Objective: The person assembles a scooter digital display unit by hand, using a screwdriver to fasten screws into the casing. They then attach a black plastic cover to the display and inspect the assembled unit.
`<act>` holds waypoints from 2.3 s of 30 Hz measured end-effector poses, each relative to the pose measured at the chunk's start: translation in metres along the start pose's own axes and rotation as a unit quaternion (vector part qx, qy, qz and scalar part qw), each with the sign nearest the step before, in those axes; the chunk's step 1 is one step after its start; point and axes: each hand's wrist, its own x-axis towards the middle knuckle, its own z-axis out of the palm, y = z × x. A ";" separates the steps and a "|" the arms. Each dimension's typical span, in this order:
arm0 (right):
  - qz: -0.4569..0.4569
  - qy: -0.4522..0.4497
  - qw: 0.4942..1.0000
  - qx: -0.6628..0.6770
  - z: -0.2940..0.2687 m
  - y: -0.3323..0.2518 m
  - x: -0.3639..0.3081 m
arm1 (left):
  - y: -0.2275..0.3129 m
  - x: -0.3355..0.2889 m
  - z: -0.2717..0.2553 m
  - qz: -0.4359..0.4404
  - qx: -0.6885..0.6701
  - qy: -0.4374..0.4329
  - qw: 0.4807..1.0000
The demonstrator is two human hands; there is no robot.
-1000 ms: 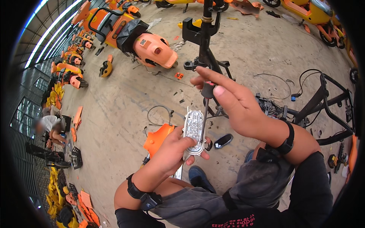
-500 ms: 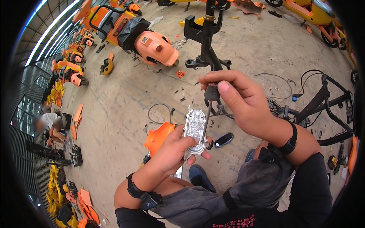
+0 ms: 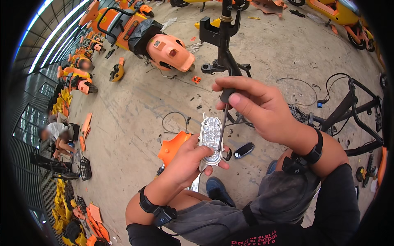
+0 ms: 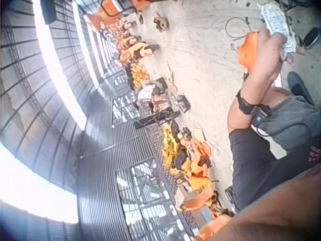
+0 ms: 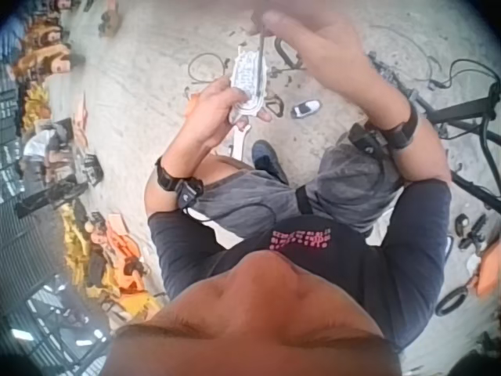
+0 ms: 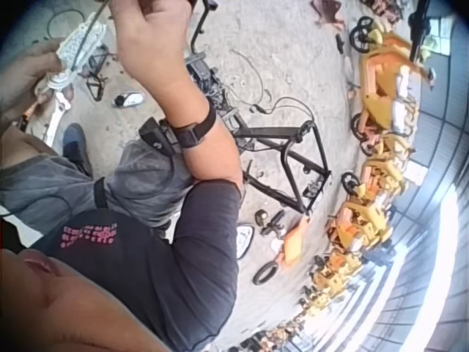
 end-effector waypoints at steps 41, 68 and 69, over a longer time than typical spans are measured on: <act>0.005 -0.041 0.999 0.019 -0.001 -0.007 -0.001 | -0.004 0.002 -0.003 -0.011 -0.021 -0.024 0.999; -0.178 -0.091 0.932 -0.303 -0.003 -0.004 -0.003 | 0.000 0.003 0.000 -0.026 0.047 0.025 0.998; -0.126 -0.120 0.961 -0.216 -0.002 -0.008 -0.006 | 0.000 0.003 -0.001 -0.027 0.042 0.026 0.998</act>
